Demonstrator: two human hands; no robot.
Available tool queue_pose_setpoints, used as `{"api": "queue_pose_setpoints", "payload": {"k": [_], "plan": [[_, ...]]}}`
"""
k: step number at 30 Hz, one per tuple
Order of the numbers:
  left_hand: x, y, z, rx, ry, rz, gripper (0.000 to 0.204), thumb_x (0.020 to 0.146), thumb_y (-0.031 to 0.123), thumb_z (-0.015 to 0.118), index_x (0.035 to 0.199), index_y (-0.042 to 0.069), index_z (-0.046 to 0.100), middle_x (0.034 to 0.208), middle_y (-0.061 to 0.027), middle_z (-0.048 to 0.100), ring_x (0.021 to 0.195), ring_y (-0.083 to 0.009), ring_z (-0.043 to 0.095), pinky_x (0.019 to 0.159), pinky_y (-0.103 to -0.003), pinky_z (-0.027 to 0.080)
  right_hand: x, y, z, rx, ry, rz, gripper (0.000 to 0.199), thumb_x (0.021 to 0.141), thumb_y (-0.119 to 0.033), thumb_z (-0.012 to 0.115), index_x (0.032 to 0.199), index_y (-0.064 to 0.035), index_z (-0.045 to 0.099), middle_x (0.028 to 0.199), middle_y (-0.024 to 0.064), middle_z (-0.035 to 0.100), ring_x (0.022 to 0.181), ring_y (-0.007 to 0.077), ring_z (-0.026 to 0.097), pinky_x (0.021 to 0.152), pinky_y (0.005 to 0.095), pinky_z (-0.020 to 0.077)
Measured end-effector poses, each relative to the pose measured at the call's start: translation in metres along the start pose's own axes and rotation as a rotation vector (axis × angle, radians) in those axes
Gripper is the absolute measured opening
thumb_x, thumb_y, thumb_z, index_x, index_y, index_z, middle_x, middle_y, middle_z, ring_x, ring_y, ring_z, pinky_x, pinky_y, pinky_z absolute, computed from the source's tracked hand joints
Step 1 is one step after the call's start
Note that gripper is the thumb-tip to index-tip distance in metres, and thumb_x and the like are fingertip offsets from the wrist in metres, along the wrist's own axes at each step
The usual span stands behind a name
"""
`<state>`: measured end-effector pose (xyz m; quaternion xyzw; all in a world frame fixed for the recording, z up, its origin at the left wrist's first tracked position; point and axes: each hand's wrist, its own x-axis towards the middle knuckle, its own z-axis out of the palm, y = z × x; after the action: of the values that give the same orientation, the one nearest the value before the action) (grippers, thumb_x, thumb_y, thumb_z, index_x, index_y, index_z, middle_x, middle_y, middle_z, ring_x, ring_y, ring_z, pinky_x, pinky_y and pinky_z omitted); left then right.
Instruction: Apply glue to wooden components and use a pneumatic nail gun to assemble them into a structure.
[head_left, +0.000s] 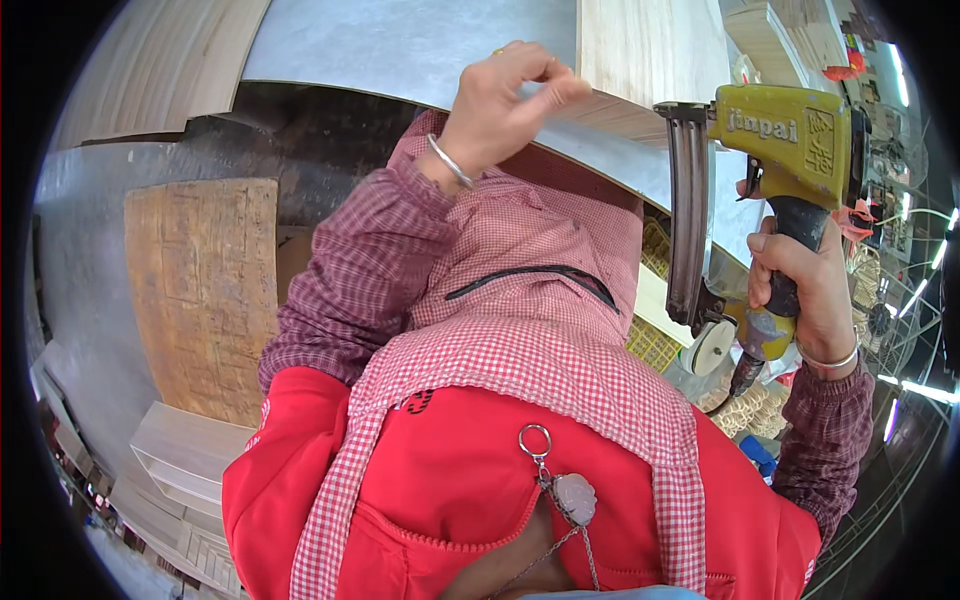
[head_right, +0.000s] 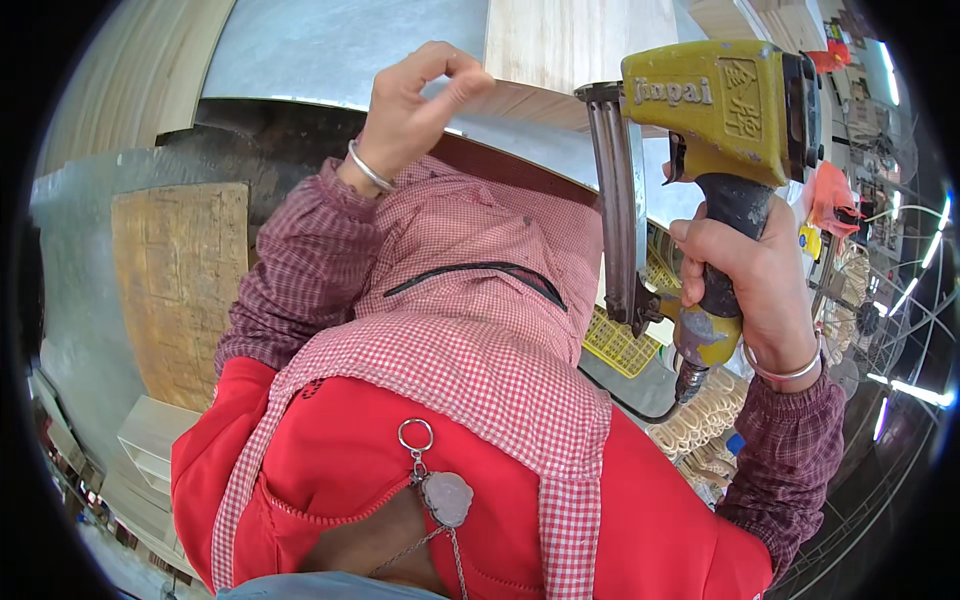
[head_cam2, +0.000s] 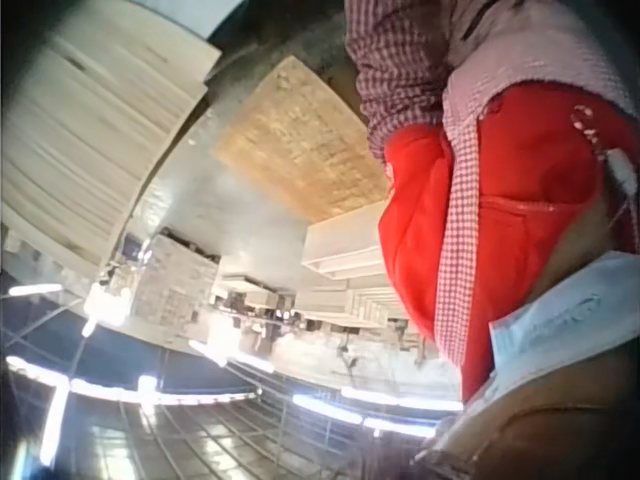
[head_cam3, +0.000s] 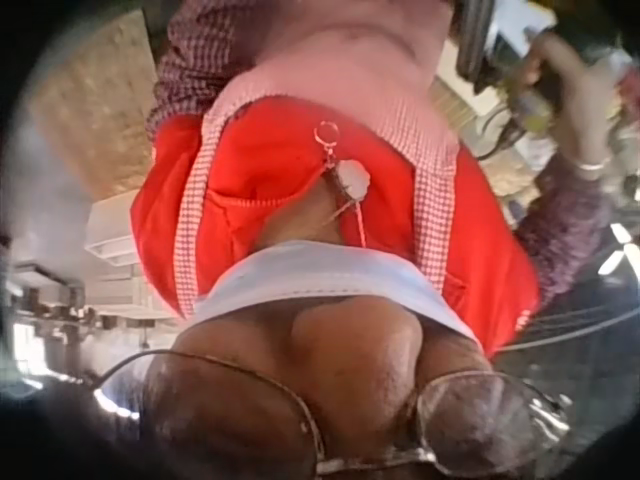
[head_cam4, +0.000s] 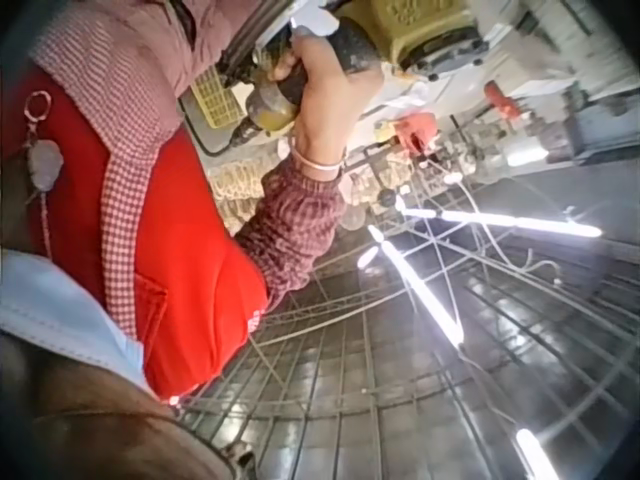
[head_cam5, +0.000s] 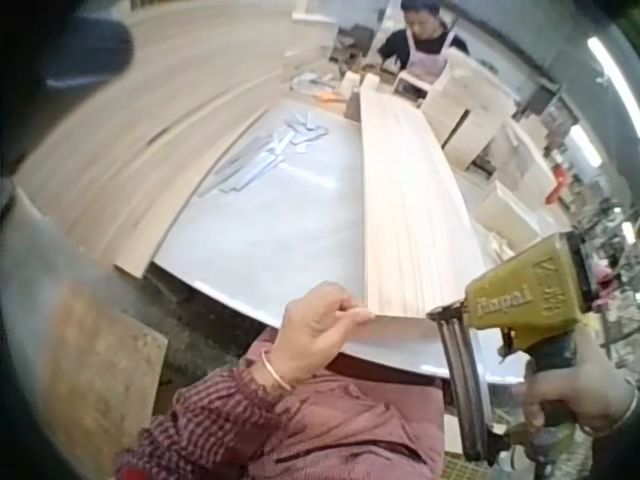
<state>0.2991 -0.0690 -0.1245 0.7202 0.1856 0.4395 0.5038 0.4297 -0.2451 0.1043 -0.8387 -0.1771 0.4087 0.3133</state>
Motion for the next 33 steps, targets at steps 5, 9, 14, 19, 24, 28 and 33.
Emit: {"api": "queue_pose_setpoints", "payload": {"k": [5,9,14,19,24,28,33], "plan": [[0.024,0.008,-0.006,-0.354,-0.093,-0.352,0.02,0.086,0.024,0.07,0.081,0.005,0.069,0.07,-0.0023,0.064,0.062,-0.0083,0.056,0.059,-0.019,0.047,-0.002,0.001,0.001,-0.001,0.017,-0.008,0.011,0.075,-0.003,0.063,0.08,-0.0008,0.053,0.055,0.0046,0.052,0.04,0.0119,0.047,0.044,0.0222,0.0397],[0.028,0.005,-0.005,-0.31,-0.145,-0.38,0.022,0.086,0.025,0.07,0.078,0.005,0.069,0.065,-0.003,0.063,0.06,-0.0085,0.057,0.06,-0.018,0.048,-0.001,0.006,0.002,-0.037,0.033,-0.039,0.011,0.076,-0.003,0.06,0.083,0.0001,0.052,0.054,0.005,0.051,0.039,0.012,0.045,0.042,0.0226,0.0391],[0.03,-0.002,0.001,-0.327,-0.118,-0.337,0.027,0.085,0.027,0.07,0.07,0.005,0.068,0.057,-0.0014,0.06,0.049,-0.0054,0.049,0.049,-0.016,0.039,-0.001,0.001,0.007,-0.077,0.045,-0.049,0.012,0.076,-0.003,0.059,0.085,0.0007,0.052,0.053,0.0052,0.051,0.038,0.012,0.044,0.042,0.0225,0.039],[0.033,0.0,0.0,-0.312,-0.136,-0.349,0.025,0.085,0.026,0.071,0.071,0.005,0.068,0.058,-0.0021,0.06,0.053,-0.0072,0.054,0.053,-0.017,0.044,-0.005,-0.011,0.017,-0.094,0.016,-0.069,0.013,0.074,-0.003,0.059,0.085,0.0009,0.052,0.053,0.0052,0.051,0.038,0.0121,0.043,0.042,0.0223,0.0389],[0.035,0.004,0.002,-0.319,-0.141,-0.357,0.024,0.084,0.025,0.072,0.072,0.005,0.067,0.059,-0.0027,0.061,0.055,-0.008,0.056,0.056,-0.017,0.047,-0.007,-0.03,0.026,-0.105,-0.044,-0.066,0.006,0.074,-0.003,0.062,0.075,-0.0008,0.056,0.053,0.0044,0.053,0.039,0.0117,0.046,0.043,0.0217,0.0391],[0.036,0.009,0.011,-0.318,-0.143,-0.352,0.024,0.084,0.026,0.072,0.072,0.005,0.067,0.059,-0.0027,0.06,0.054,-0.0079,0.056,0.055,-0.017,0.047,-0.009,-0.033,0.024,-0.125,-0.055,-0.054,0.006,0.074,-0.004,0.063,0.071,-0.0013,0.058,0.053,0.004,0.054,0.04,0.0114,0.047,0.044,0.0215,0.0393],[0.037,0.01,0.017,-0.3,-0.151,-0.35,0.025,0.085,0.026,0.071,0.072,0.005,0.067,0.059,-0.0026,0.06,0.054,-0.0076,0.056,0.054,-0.017,0.046,-0.008,-0.032,0.021,-0.143,-0.054,-0.042,0.007,0.074,-0.004,0.063,0.071,-0.0011,0.058,0.053,0.0038,0.054,0.04,0.0113,0.047,0.044,0.0214,0.0396]]}}
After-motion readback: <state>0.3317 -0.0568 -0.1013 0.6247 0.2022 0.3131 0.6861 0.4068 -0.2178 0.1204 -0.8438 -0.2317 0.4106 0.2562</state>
